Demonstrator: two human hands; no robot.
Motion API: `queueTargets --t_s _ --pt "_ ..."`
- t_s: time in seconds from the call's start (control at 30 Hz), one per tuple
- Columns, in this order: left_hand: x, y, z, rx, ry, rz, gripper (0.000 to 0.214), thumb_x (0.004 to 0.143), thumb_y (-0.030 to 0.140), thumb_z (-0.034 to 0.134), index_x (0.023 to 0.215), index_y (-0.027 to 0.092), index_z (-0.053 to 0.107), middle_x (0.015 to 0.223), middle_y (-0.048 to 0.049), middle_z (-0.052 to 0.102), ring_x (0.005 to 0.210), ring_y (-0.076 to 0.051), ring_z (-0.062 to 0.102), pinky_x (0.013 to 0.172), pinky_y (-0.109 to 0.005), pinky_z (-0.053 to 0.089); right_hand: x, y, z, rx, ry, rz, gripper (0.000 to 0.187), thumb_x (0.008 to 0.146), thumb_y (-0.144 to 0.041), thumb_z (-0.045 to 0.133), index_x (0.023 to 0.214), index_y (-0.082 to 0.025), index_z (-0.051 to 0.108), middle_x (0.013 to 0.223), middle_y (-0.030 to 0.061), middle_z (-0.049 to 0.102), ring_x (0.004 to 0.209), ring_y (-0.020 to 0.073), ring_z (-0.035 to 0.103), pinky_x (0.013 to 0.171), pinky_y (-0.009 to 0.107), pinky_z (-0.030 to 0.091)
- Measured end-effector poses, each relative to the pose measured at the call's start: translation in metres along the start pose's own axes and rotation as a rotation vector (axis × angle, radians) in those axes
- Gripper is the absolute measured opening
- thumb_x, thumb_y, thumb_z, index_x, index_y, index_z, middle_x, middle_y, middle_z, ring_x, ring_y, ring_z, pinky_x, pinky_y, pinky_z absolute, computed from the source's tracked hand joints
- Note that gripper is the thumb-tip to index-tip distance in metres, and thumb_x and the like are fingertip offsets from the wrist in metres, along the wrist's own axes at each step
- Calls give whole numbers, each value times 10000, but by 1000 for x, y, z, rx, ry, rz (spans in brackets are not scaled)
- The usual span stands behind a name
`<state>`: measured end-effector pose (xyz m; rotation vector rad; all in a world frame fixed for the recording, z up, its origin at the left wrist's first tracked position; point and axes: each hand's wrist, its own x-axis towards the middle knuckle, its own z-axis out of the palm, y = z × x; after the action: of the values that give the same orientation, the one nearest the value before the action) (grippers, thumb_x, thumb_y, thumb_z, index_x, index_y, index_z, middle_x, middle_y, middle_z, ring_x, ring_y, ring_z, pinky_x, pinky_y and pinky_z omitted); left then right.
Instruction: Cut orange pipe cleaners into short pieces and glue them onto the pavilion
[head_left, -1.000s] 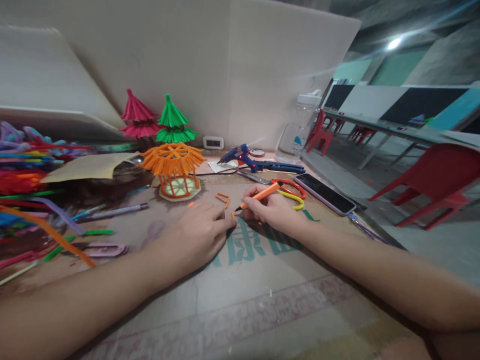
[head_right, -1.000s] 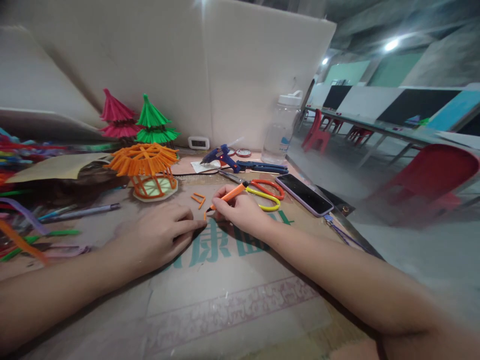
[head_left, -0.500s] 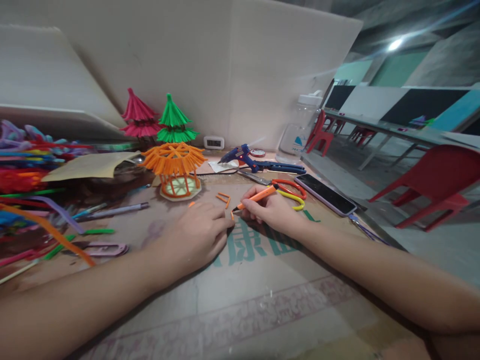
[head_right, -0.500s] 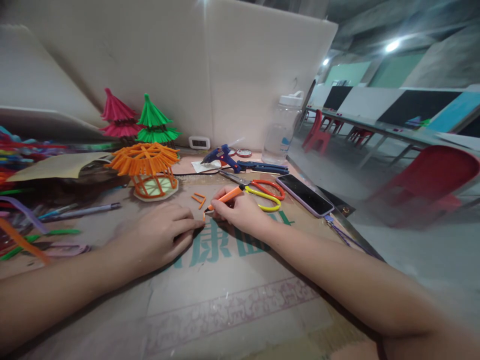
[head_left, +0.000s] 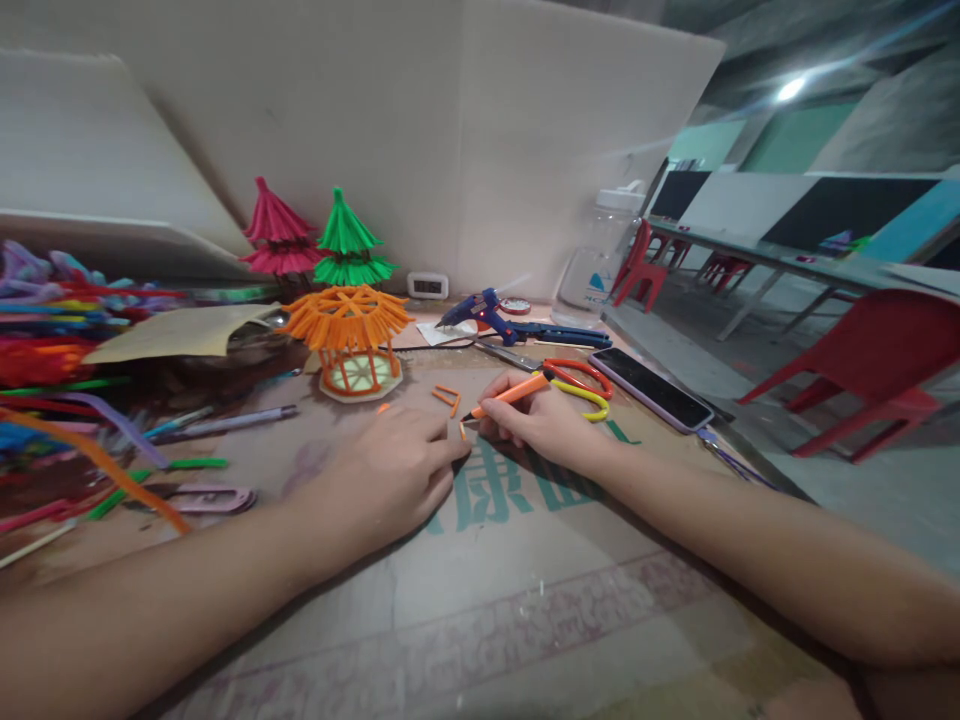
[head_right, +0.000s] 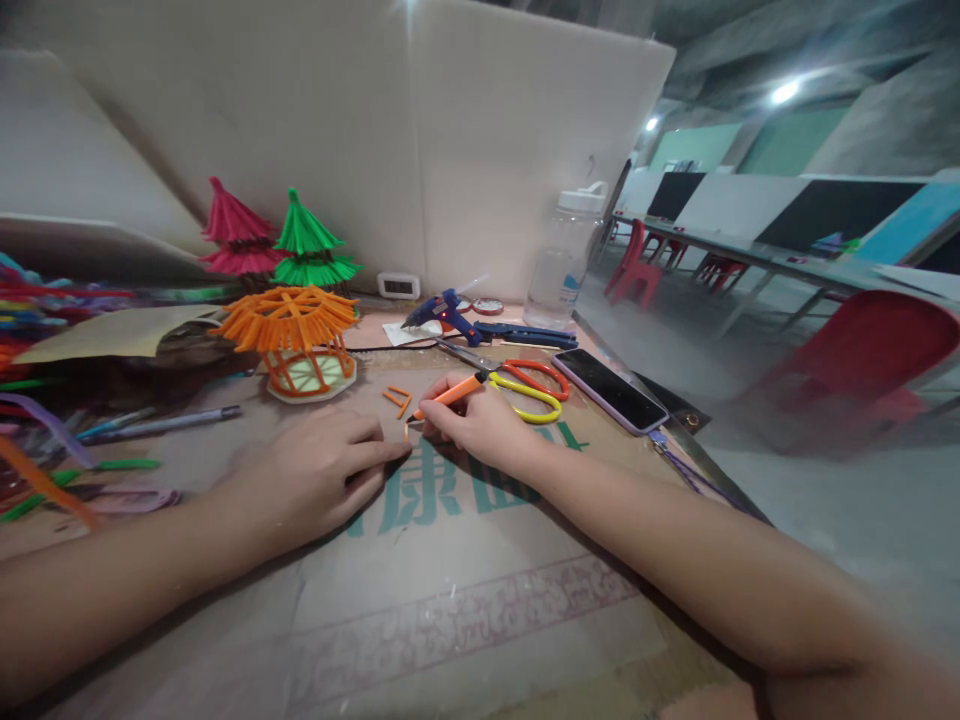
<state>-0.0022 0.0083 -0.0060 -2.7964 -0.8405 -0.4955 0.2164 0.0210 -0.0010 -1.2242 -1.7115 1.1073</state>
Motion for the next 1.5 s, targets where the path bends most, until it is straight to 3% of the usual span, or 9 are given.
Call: queueTargets --t_s 0.57,0.8,1.17,1.5 --pt "0 0 2 -10 9 10 243 938 186 523 1003 206 756 840 -72 656 780 -240 586 692 -366 434 0 1 0 49 -57 7 145 875 -302 641 832 -197 551 651 -8 659 520 101 551 463 203 416" --pt "1 0 0 -5 -38 0 237 932 182 499 1006 199 724 857 -78 653 799 -247 595 710 -381 445 0 1 1 36 -11 5 139 902 -321 612 869 -194 566 677 -8 658 525 96 534 443 191 408" --pt "1 1 0 -8 8 6 240 939 190 520 990 205 753 830 -68 656 781 -238 590 702 -363 444 -1 -2 1 41 -51 29 110 906 -256 596 833 -188 550 630 -16 639 500 85 526 441 177 407" --pt "0 0 0 -11 -16 0 236 924 179 504 1012 202 722 858 -71 658 806 -249 605 731 -384 459 1 3 1 30 -14 -10 115 919 -299 594 879 -196 561 674 -19 649 495 86 508 428 185 403"
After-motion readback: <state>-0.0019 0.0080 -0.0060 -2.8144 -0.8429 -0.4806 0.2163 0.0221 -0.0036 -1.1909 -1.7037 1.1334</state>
